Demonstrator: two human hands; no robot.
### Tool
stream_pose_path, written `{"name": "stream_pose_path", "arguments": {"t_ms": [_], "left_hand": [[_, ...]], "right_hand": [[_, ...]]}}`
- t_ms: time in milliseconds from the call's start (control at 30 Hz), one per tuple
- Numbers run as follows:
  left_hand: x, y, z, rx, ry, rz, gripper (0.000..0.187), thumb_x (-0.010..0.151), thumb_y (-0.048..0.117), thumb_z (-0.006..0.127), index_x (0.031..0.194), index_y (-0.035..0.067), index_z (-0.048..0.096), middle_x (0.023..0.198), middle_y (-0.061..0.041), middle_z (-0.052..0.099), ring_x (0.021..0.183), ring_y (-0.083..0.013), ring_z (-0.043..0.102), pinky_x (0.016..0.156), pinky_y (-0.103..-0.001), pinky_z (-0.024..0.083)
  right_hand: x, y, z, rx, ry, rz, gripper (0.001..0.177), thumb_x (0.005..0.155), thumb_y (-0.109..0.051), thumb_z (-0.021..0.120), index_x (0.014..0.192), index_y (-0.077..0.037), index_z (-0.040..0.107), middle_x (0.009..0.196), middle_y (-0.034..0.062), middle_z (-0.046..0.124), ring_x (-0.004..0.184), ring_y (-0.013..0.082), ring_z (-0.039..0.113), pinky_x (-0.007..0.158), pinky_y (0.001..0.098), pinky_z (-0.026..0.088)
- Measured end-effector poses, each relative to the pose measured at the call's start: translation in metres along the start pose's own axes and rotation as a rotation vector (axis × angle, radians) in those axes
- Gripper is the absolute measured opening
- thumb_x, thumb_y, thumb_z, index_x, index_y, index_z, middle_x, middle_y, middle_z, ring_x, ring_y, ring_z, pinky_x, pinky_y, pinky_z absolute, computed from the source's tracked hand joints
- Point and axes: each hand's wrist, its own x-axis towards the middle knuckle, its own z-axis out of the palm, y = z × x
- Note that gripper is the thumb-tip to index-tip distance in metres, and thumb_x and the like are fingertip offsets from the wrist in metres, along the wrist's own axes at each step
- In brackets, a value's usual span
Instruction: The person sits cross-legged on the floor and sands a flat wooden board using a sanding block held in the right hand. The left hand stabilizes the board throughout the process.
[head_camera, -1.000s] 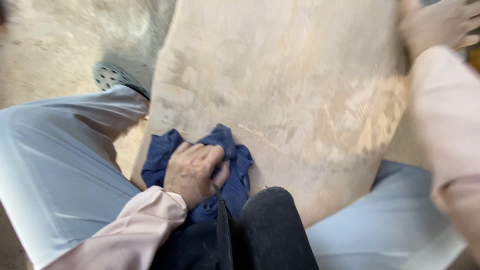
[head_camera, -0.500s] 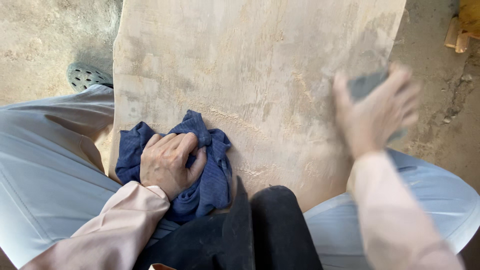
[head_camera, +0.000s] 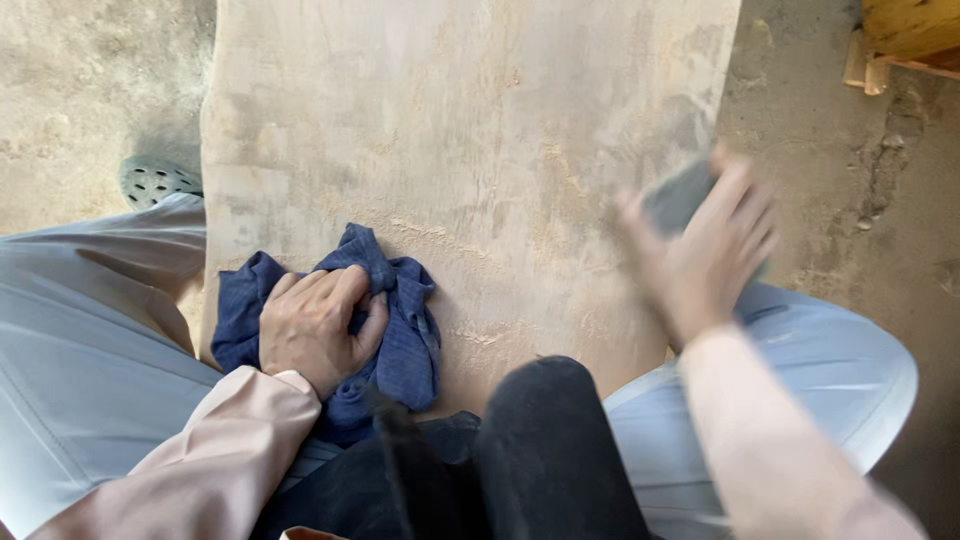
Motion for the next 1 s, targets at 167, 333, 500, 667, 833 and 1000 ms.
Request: {"name": "stream_pose_path", "arguments": {"t_ms": [167, 333, 500, 667, 833, 1000], "left_hand": [[-0.004, -0.002, 0.003, 0.028, -0.002, -0.014, 0.021, 0.085, 0.018, 0.071, 0.076, 0.010, 0.054, 0.068, -0.004, 0.060, 0.068, -0.0239, 0.062, 0.065, -0.039, 0.042], [0.002, -0.002, -0.002, 0.020, 0.051, 0.008, 0.018, 0.082, 0.019, 0.071, 0.078, 0.010, 0.056, 0.069, -0.006, 0.061, 0.069, -0.0257, 0.063, 0.066, -0.040, 0.044], [-0.002, -0.001, -0.003, 0.013, 0.050, 0.043, 0.019, 0.086, 0.018, 0.071, 0.079, 0.010, 0.055, 0.071, -0.006, 0.061, 0.070, -0.0257, 0.063, 0.069, -0.040, 0.044], [-0.004, -0.004, 0.004, 0.025, 0.012, 0.010, 0.021, 0.088, 0.017, 0.071, 0.077, 0.010, 0.054, 0.069, -0.003, 0.060, 0.067, -0.0226, 0.062, 0.065, -0.038, 0.042], [-0.006, -0.002, 0.004, 0.016, 0.039, 0.018, 0.022, 0.086, 0.019, 0.072, 0.077, 0.010, 0.054, 0.069, -0.004, 0.061, 0.069, -0.0240, 0.062, 0.067, -0.039, 0.043], [-0.003, -0.002, -0.004, 0.020, 0.067, 0.044, 0.018, 0.084, 0.020, 0.071, 0.082, 0.009, 0.057, 0.070, -0.008, 0.062, 0.070, -0.0263, 0.063, 0.071, -0.040, 0.046]], "right_hand": [[0.039, 0.033, 0.040, -0.014, -0.014, -0.043, 0.083, 0.093, -0.065, 0.075, 0.143, -0.007, 0.043, 0.132, 0.0233, 0.046, 0.128, 0.0433, 0.045, 0.103, 0.0625, 0.029], [0.240, 0.042, 0.082, -0.112, 0.157, -0.045, 0.097, 0.092, -0.073, 0.068, 0.143, 0.002, 0.034, 0.135, 0.0340, 0.042, 0.126, 0.0536, 0.040, 0.095, 0.0714, 0.026], [0.145, -0.002, 0.039, -0.104, 0.151, -0.165, 0.097, 0.093, -0.062, 0.064, 0.150, 0.009, 0.029, 0.137, 0.0385, 0.039, 0.132, 0.0565, 0.036, 0.105, 0.0743, 0.024], [-0.002, -0.045, 0.008, -0.072, -0.233, -0.079, 0.092, 0.083, -0.069, 0.069, 0.148, -0.012, 0.036, 0.142, 0.0235, 0.041, 0.137, 0.0420, 0.039, 0.113, 0.0618, 0.027], [0.109, -0.022, 0.028, -0.030, -0.195, -0.046, 0.099, 0.090, -0.067, 0.069, 0.159, -0.007, 0.029, 0.153, 0.0263, 0.036, 0.144, 0.0451, 0.032, 0.117, 0.0650, 0.021], [0.187, -0.039, 0.017, 0.127, -0.150, -0.019, 0.103, 0.085, -0.067, 0.067, 0.154, -0.005, 0.023, 0.158, 0.0302, 0.024, 0.149, 0.0462, 0.017, 0.120, 0.0643, 0.008]]}}
